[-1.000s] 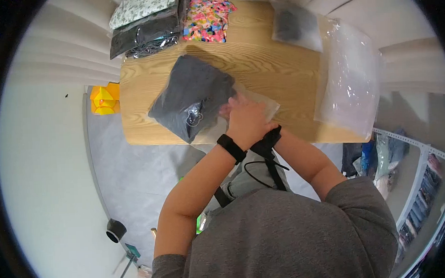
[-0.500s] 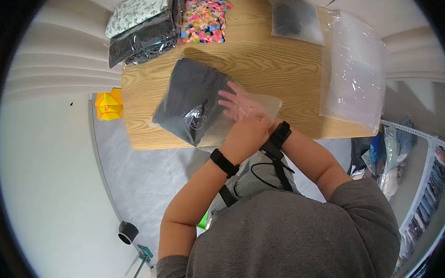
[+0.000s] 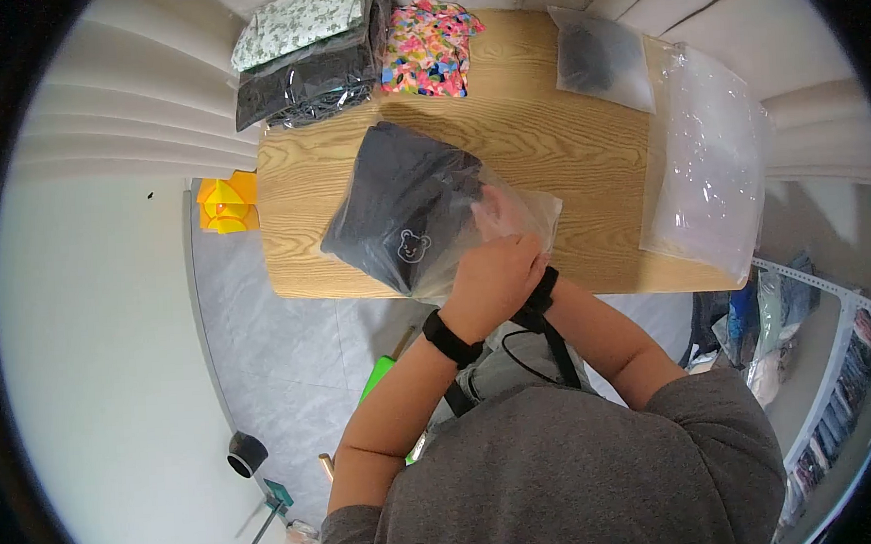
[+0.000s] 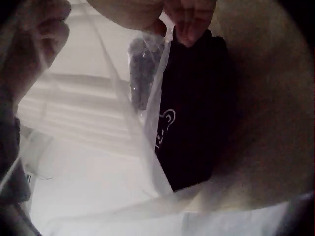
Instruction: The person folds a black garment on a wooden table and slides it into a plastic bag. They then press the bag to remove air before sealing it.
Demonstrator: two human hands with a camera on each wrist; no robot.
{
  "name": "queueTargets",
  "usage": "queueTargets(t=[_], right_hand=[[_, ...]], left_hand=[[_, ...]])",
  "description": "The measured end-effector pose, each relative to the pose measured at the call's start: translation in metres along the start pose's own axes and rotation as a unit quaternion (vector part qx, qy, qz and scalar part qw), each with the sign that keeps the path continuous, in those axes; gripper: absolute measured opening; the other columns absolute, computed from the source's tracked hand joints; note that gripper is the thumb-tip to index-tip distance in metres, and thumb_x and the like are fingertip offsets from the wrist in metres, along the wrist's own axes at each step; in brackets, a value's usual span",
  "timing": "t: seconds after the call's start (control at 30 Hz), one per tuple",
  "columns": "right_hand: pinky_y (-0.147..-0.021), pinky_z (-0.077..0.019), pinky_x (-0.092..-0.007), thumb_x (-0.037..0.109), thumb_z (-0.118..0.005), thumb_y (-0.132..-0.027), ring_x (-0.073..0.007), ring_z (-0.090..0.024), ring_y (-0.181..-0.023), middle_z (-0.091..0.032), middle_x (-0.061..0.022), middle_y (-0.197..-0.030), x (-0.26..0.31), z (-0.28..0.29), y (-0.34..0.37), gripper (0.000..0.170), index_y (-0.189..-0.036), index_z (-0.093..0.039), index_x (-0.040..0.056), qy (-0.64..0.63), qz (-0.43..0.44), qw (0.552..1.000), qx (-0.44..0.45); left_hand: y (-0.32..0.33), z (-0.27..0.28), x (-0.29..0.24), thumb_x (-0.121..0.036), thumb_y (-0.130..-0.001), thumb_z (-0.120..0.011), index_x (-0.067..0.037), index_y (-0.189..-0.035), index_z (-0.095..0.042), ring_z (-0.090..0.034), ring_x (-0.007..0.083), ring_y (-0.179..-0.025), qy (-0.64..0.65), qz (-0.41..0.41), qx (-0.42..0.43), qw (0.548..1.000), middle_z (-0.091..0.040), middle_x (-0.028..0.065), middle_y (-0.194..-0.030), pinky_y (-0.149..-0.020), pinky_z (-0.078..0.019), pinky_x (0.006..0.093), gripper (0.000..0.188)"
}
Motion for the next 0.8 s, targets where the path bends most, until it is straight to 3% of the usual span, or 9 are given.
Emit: queueTargets(t=[0.03,0.23,0.33,0.47,0.53,0.57,0.6,0.63,0.8], right_hand=[[-0.073,-0.0461,-0.0349,0.02,-0.053,-0.087,-0.0218,-0.058,-0.078,-0.059,-0.0095,-0.085,0.006,0.024,0.007,0.041,-0.123,-0.045,0.0021,0.078,0.0,0.99,-0.118],[-0.055,-0.0445,-0.0292,0.022,-0.056,-0.087,-0.0161,-0.057,-0.062,-0.058,-0.0078,-0.083,-0.009,0.002,-0.018,0.042,-0.121,-0.045,0.001,-0.204,-0.123,0.971,-0.01],[-0.052,-0.0434,-0.0252,0.024,-0.054,-0.088,-0.0142,-0.058,-0.064,-0.057,-0.0087,-0.089,-0.015,0.003,-0.022,0.043,-0.121,-0.045,-0.0027,-0.194,-0.157,0.966,-0.061],[-0.059,-0.0461,-0.0275,0.02,-0.053,-0.089,-0.0158,-0.058,-0.069,-0.055,-0.0095,-0.091,0.002,-0.007,-0.024,0.04,-0.119,-0.044,-0.0053,-0.282,-0.149,0.947,-0.044],[-0.072,-0.0482,-0.0311,0.015,-0.049,-0.091,-0.0193,-0.058,-0.081,-0.053,-0.0122,-0.096,-0.007,-0.019,-0.036,0.041,-0.124,-0.038,-0.0047,-0.474,-0.101,0.874,-0.042],[-0.072,-0.0482,-0.0311,0.015,-0.049,-0.091,-0.0193,-0.058,-0.081,-0.053,-0.0122,-0.096,-0.037,-0.024,-0.048,0.041,-0.124,-0.038,-0.0047,-0.474,-0.102,0.874,-0.042],[-0.079,-0.0466,-0.0328,0.014,-0.047,-0.091,-0.0216,-0.056,-0.091,-0.051,-0.0136,-0.101,-0.049,-0.022,-0.066,0.043,-0.128,-0.033,-0.0034,-0.234,0.042,0.971,-0.003],[-0.087,-0.045,-0.0345,0.012,-0.045,-0.092,-0.024,-0.055,-0.1,-0.048,-0.0149,-0.105,-0.044,-0.035,-0.066,0.045,-0.131,-0.028,-0.002,0.027,0.183,0.982,0.036],[-0.095,-0.0394,-0.0341,0.017,-0.044,-0.093,-0.0288,-0.048,-0.113,-0.046,-0.0178,-0.119,-0.03,-0.01,-0.036,0.045,-0.131,-0.028,0.0,-0.145,0.124,0.981,0.03]], left_hand=[[-0.001,0.001,0.002,-0.024,-0.083,-0.053,-0.005,-0.075,-0.055,-0.057,0.0351,-0.066,-0.003,0.009,-0.013,1.0,-0.058,0.0159,-0.07,-0.058,-0.0448,0.0447,0.022],[-0.002,-0.013,0.0,-0.024,-0.083,-0.053,-0.004,-0.076,-0.055,-0.058,0.0352,-0.067,0.0,-0.005,0.004,1.0,-0.058,0.0152,-0.071,-0.059,-0.0455,0.0441,0.021],[-0.003,-0.018,-0.001,-0.024,-0.084,-0.051,-0.004,-0.08,-0.054,-0.058,0.0353,-0.068,0.019,-0.02,0.004,1.0,-0.058,0.0149,-0.072,-0.06,-0.046,0.044,0.02],[-0.001,-0.022,-0.004,-0.023,-0.085,-0.05,-0.004,-0.084,-0.053,-0.059,0.0355,-0.068,-0.005,-0.047,0.017,0.999,-0.059,0.0148,-0.074,-0.059,-0.0464,0.045,0.02],[0.001,-0.028,-0.007,-0.023,-0.085,-0.049,-0.004,-0.085,-0.053,-0.059,0.0356,-0.067,-0.006,-0.06,0.069,0.996,-0.06,0.0147,-0.075,-0.056,-0.0465,0.0461,0.02],[0.002,-0.029,-0.005,-0.023,-0.085,-0.049,-0.004,-0.085,-0.053,-0.059,0.0356,-0.067,-0.006,-0.059,0.069,0.996,-0.06,0.0147,-0.075,-0.056,-0.0465,0.0461,0.02],[0.005,-0.031,-0.005,-0.023,-0.085,-0.049,-0.004,-0.085,-0.053,-0.059,0.0355,-0.067,0.002,-0.077,0.063,0.995,-0.06,0.0144,-0.075,-0.055,-0.0465,0.0463,0.019],[0.007,-0.032,-0.007,-0.023,-0.085,-0.048,-0.005,-0.085,-0.053,-0.059,0.0355,-0.067,0.009,-0.094,0.057,0.994,-0.06,0.0141,-0.075,-0.054,-0.0464,0.0466,0.019],[0.017,-0.051,0.001,-0.024,-0.085,-0.048,-0.006,-0.085,-0.054,-0.059,0.0357,-0.07,0.021,-0.054,0.151,0.987,-0.06,0.0139,-0.077,-0.059,-0.0465,0.0457,0.019]])
Point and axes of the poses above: each hand's wrist, its own y-axis away from the middle knuckle, its own z-axis out of the back of the hand, x = y × z, the point moved 10 cm from there along -y, towards the middle knuckle
